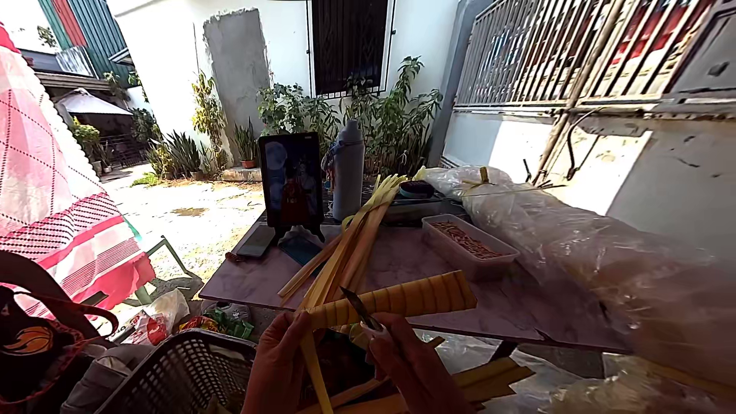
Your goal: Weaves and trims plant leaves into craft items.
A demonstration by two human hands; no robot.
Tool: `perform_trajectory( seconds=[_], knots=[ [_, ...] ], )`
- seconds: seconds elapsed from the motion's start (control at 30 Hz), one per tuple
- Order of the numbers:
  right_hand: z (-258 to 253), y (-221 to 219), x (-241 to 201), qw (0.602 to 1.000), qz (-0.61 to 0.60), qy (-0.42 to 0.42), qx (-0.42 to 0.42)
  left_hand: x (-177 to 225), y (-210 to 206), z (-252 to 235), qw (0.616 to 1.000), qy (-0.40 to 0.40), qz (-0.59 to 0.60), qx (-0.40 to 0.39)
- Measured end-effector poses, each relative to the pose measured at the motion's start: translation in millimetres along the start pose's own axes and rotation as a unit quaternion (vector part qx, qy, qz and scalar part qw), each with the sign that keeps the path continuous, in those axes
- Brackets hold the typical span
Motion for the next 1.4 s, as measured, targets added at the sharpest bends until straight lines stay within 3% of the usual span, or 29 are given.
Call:
perform_trajectory(
  seconds=[0.3, 0.53, 0.7, 0.97, 1.07, 1.13, 1.2, 1.27, 1.4],
  knots=[
    [-0.8, 1.7, -3.9, 1.000, 0.001, 0.027, 0.011, 3.8, -8.9, 5.7, 0.998, -0.012, -0.046, -0.052],
    [1.1, -13.6, -16.2, 0.978, 0.192, 0.080, 0.021, 0.3, -14.7, 10.4, 0.992, 0.015, -0.067, -0.105],
    [2.2, -18.0, -17.1, 0.969, 0.237, 0.065, 0.017, 0.6, -18.2, 13.4, 0.990, 0.036, -0.037, -0.135],
    [0.2, -20.8, -23.8, 0.978, 0.207, 0.031, 0.019, -14.7, -41.4, 26.0, 0.955, 0.087, -0.081, -0.273],
    [-0.9, -9.5, -21.5, 0.990, 0.138, 0.033, 0.005, 5.8, -23.1, 22.9, 0.969, 0.043, -0.125, -0.211],
    [-0.1, 10.0, -13.2, 0.989, 0.139, 0.038, 0.035, 44.4, 6.6, 21.5, 0.968, -0.040, -0.223, -0.109],
    [-0.9, 37.0, 6.1, 0.972, 0.221, 0.012, 0.085, 96.1, 36.3, 32.6, 0.928, -0.126, -0.350, -0.017],
    [-5.2, 64.1, 36.8, 0.941, 0.320, -0.054, 0.092, 145.7, 65.1, 52.2, 0.855, -0.184, -0.481, 0.055],
    [-11.8, 96.8, 119.3, 0.890, 0.401, -0.217, 0.009, 183.4, 107.0, 74.5, 0.691, -0.153, -0.696, 0.124]
  ],
)
Point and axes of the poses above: each hand's wrist, its own z-axis away from the middle knuckle, its own y-axis out of the back of the hand, x = y × z, the point moved 9 cm from there along -z, towards the middle knuckle, and after that the axes turned 13 degrees about -x, right-handed, at the moved point
